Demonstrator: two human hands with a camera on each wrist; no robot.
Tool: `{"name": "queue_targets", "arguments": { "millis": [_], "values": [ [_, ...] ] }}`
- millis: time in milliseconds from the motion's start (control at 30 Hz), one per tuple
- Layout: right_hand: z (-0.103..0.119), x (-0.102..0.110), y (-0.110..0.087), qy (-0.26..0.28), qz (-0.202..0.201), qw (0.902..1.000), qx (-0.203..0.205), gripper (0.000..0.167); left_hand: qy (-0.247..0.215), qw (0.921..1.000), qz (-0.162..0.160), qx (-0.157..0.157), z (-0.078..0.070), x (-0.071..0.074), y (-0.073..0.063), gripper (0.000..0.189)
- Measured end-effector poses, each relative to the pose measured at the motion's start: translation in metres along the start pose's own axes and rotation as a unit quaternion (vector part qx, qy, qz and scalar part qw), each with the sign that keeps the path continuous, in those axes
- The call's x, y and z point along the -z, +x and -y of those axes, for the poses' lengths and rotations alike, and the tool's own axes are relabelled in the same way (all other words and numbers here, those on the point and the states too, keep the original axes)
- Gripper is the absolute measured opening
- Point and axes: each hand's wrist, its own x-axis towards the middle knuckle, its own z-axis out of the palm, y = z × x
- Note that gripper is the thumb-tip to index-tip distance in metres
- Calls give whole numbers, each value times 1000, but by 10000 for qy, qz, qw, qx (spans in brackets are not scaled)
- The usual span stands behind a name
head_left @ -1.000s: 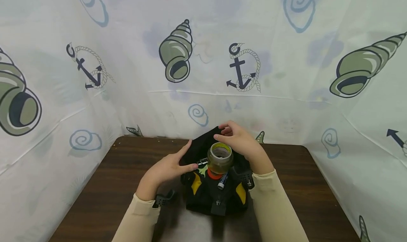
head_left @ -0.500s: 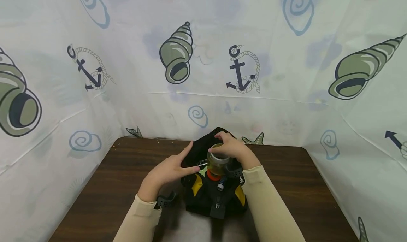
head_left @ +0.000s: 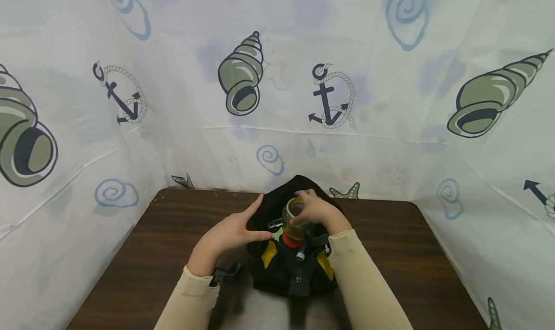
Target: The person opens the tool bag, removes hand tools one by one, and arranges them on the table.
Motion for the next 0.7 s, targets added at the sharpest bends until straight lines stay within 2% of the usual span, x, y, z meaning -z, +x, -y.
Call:
{"name": "queue_targets", "arguments": {
  "millis": [167, 333, 567, 700],
  "values": [
    [-2, -4, 1, -468, -108, 9988, 79, 101, -47, 10000, 32, 10, 1, 1, 1, 114],
    [-1, -7, -1, -552, -302, 9980, 110, 92, -50, 10000, -37, 12, 1, 0, 1, 116],
    [0, -5, -3, -156, -539, 9978, 349, 89, -31, 10000, -9, -32, 2, 0, 1, 114],
    [3, 2, -11, -15, -579, 9970, 522, 90, -52, 10000, -4, -36, 2, -1, 2, 112]
  ]
}}
